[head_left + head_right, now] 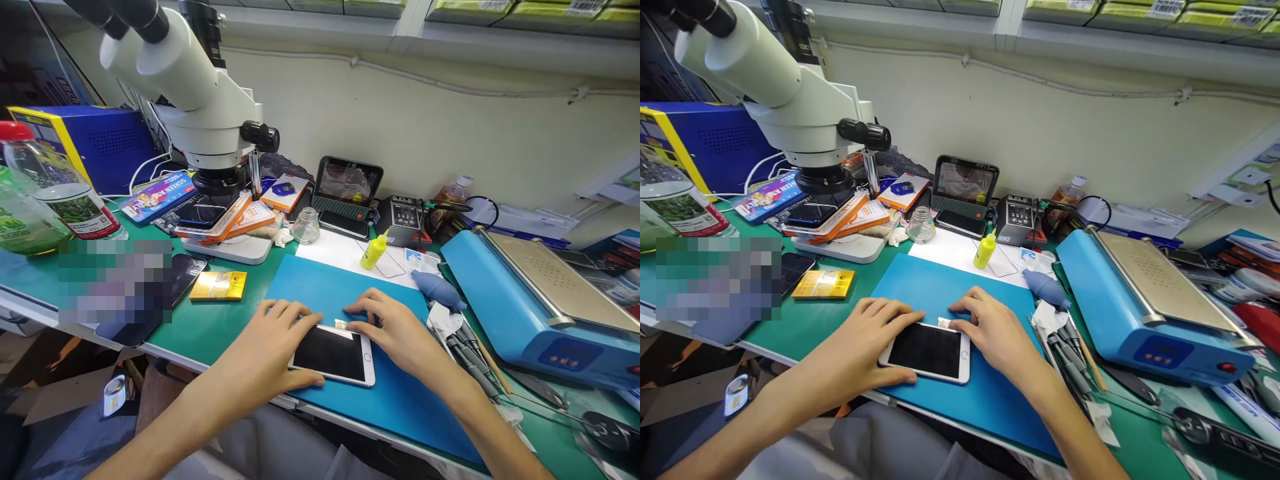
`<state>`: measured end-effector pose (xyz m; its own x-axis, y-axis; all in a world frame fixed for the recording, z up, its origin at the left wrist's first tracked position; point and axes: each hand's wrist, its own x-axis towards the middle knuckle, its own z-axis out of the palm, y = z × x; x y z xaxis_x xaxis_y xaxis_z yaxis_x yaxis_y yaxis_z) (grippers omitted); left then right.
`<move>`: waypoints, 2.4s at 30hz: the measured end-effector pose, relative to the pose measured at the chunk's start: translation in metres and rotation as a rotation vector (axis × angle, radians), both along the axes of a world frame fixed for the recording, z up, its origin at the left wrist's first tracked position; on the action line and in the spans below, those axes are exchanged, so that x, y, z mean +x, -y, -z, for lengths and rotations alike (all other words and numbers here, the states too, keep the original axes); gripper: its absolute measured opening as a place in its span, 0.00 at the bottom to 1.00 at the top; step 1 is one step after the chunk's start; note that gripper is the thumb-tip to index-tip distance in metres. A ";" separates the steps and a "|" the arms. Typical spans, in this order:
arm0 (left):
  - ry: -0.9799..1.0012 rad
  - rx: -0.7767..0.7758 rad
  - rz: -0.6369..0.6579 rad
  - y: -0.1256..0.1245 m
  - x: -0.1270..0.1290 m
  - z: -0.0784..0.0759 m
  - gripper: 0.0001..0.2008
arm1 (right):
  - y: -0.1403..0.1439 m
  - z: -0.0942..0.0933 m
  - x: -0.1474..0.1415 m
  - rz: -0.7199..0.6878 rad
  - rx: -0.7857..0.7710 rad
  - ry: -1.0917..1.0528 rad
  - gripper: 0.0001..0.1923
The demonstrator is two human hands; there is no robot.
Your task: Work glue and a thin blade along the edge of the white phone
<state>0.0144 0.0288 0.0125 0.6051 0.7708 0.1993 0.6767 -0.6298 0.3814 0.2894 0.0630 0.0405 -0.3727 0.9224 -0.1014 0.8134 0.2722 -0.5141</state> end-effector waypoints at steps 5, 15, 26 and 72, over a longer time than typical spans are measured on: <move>0.002 0.080 0.042 0.001 -0.014 -0.007 0.34 | -0.006 -0.004 0.000 -0.018 0.000 0.035 0.12; 0.017 0.505 0.106 0.023 -0.022 -0.007 0.24 | 0.014 0.000 0.000 -0.047 0.045 0.027 0.10; 0.075 0.393 0.089 0.020 -0.024 0.003 0.24 | 0.013 -0.006 0.000 0.110 0.213 -0.213 0.06; 0.128 -0.085 0.026 -0.011 -0.023 0.009 0.40 | 0.005 0.006 -0.041 -0.269 0.359 -0.057 0.10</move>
